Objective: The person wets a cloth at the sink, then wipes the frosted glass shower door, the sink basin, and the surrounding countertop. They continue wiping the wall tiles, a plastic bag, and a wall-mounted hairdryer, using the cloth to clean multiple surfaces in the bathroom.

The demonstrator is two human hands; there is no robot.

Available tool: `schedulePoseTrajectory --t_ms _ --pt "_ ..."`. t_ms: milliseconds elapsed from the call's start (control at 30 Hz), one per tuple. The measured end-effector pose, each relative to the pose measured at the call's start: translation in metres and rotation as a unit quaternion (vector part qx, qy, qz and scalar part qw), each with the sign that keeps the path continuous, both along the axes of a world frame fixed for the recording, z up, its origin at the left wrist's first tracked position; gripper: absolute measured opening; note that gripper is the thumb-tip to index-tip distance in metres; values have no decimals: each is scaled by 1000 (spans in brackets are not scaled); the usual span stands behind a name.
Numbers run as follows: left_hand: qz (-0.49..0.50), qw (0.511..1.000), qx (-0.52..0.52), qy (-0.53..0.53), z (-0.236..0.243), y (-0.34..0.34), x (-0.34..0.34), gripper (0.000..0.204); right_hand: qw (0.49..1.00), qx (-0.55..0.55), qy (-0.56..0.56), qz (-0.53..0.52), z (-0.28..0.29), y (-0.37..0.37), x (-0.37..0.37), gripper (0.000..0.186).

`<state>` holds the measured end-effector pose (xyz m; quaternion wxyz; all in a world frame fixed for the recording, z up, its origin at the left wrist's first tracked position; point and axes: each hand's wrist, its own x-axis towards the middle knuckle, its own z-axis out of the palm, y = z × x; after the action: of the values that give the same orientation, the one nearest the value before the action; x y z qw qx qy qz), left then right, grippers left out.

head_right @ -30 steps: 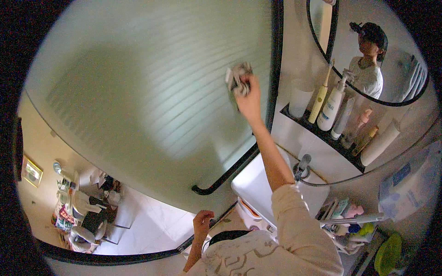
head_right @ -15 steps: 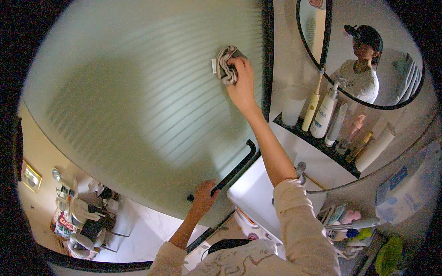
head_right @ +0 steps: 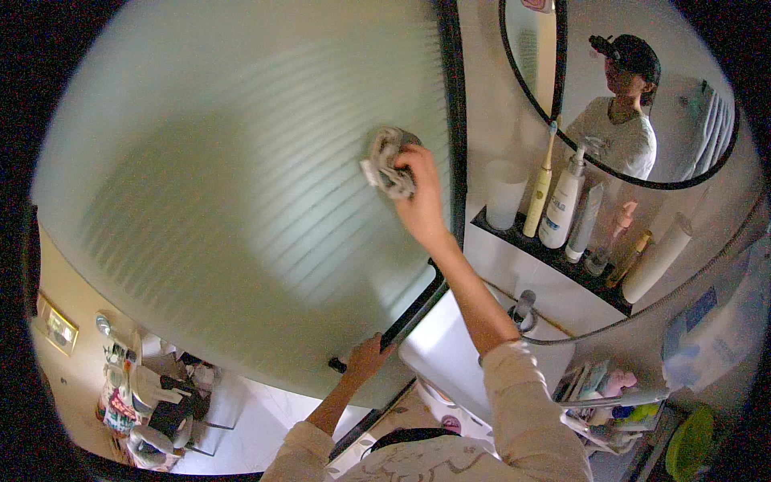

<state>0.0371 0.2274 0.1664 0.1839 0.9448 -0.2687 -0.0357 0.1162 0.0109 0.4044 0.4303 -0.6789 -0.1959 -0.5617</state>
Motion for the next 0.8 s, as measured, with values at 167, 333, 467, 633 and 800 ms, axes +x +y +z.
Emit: schedulePoseTrajectory --t_ms 167,333,467,633,800 --pt "-1 1000 29 -5 -2 -4 2 45 996 -24 -2 -88 -38 18 14 34" --pt "-10 998 36 -55 -4 -1 0 46 965 205 155 -48 -143 29 -3 33" --pt "-13 997 56 -53 -7 -2 2 47 935 332 125 17 -133 2 12 30" --pt "-6 996 66 -51 -8 -3 4 47 988 79 -36 -128 -24 -40 60 40" --pt "4 998 54 -32 -4 -2 1 47 970 59 -21 -235 -55 -43 73 44"
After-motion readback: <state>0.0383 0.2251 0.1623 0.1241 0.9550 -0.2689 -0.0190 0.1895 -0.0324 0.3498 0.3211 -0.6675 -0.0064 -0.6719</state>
